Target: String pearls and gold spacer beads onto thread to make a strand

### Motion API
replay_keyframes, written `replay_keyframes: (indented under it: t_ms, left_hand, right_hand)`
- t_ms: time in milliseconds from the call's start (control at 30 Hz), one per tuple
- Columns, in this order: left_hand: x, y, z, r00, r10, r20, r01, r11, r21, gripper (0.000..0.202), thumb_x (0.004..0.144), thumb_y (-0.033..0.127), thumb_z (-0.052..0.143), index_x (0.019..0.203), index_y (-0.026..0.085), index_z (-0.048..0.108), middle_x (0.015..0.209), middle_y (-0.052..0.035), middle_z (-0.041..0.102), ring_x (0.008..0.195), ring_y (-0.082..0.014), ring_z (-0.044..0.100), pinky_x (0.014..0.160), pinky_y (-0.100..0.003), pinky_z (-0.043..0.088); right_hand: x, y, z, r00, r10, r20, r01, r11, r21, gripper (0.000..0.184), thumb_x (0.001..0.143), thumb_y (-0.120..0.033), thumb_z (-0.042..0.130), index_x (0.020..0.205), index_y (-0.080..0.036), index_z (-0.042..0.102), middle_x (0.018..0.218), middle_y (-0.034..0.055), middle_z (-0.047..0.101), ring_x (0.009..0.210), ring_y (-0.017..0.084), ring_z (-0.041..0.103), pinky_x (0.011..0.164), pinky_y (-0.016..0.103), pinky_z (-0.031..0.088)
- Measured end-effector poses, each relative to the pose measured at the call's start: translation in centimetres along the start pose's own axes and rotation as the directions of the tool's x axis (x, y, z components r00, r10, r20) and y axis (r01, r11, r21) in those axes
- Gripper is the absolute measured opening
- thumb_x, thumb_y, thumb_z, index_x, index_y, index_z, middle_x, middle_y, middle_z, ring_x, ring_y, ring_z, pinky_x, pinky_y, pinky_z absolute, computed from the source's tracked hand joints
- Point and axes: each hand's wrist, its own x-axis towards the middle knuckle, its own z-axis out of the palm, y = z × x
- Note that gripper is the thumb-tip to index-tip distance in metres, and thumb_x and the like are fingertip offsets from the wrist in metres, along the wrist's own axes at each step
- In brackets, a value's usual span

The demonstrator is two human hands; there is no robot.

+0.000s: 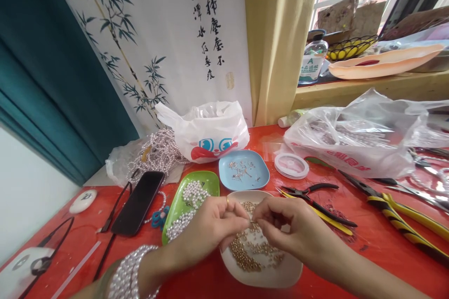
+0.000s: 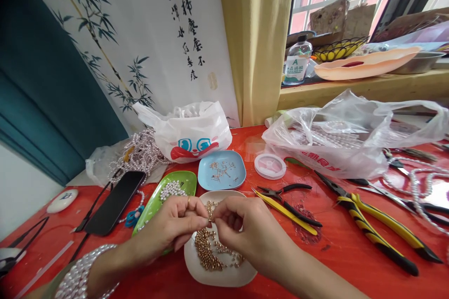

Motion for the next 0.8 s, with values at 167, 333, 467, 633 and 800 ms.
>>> replay_keyframes:
  t_ms: [167, 333, 467, 633, 800]
  left_hand:
    - [-0.08, 0.15, -0.05, 1.000, -0.002, -0.001, 0.002, 0.998, -0.056, 0.010, 0.070, 0.020, 0.057, 0.065, 0.013, 0.052, 0.037, 0.0096, 0.039, 0.031, -0.0016, 0.025, 0.035, -0.015, 0.020]
    - [-0.13, 0.36, 0.03, 1.000, 0.015, -0.017, -0.016, 1.000, -0.027, 0.008, 0.070, 0.018, 0.057, 0.066, 0.013, 0.052, 0.038, 0.0097, 0.038, 0.032, -0.0016, 0.026, 0.035, -0.015, 0.020]
    - [-0.18, 0.36, 0.08, 1.000, 0.001, -0.007, -0.001, 0.999, -0.047, 0.008, 0.070, 0.019, 0.057, 0.066, 0.013, 0.053, 0.038, 0.0095, 0.038, 0.032, -0.0015, 0.025, 0.035, -0.016, 0.020]
    - [-0.21, 0.36, 0.11, 0.999, -0.046, 0.018, 0.047, 0.992, -0.114, 0.007, 0.069, 0.018, 0.057, 0.065, 0.012, 0.055, 0.039, 0.0089, 0.038, 0.032, -0.0010, 0.023, 0.034, -0.016, 0.018]
    - [-0.20, 0.68, 0.26, 0.997, -0.070, 0.027, 0.074, 0.987, -0.146, 0.008, 0.068, 0.018, 0.057, 0.065, 0.012, 0.054, 0.041, 0.0080, 0.038, 0.034, -0.0014, 0.022, 0.034, -0.018, 0.014]
  right_hand:
    - [0.16, 0.00, -0.37, 0.997, 0.044, 0.069, -0.052, 0.992, 0.119, 0.013, 0.069, -0.009, 0.047, 0.065, -0.014, 0.058, 0.055, -0.0023, 0.054, 0.049, 0.007, 0.044, 0.046, 0.018, 0.036]
    - [0.17, -0.06, -0.41, 0.995, 0.066, 0.070, -0.075, 0.986, 0.150, 0.011, 0.069, -0.011, 0.047, 0.064, -0.014, 0.056, 0.055, -0.0023, 0.052, 0.050, 0.007, 0.042, 0.046, 0.018, 0.035]
    - [0.20, 0.01, -0.37, 0.980, 0.135, 0.145, -0.171, 0.944, 0.282, 0.010, 0.069, -0.012, 0.046, 0.062, -0.014, 0.052, 0.052, -0.0041, 0.045, 0.046, 0.006, 0.041, 0.043, 0.017, 0.034]
    - [0.25, -0.09, -0.41, 0.955, 0.188, 0.230, -0.264, 0.891, 0.368, 0.012, 0.068, -0.009, 0.043, 0.059, -0.014, 0.048, 0.048, -0.0058, 0.041, 0.042, 0.004, 0.038, 0.040, 0.015, 0.030]
    - [0.30, -0.03, -0.42, 0.955, 0.155, 0.253, -0.251, 0.876, 0.411, 0.012, 0.068, -0.009, 0.042, 0.058, -0.014, 0.047, 0.048, -0.0064, 0.040, 0.042, 0.004, 0.036, 0.041, 0.015, 0.030]
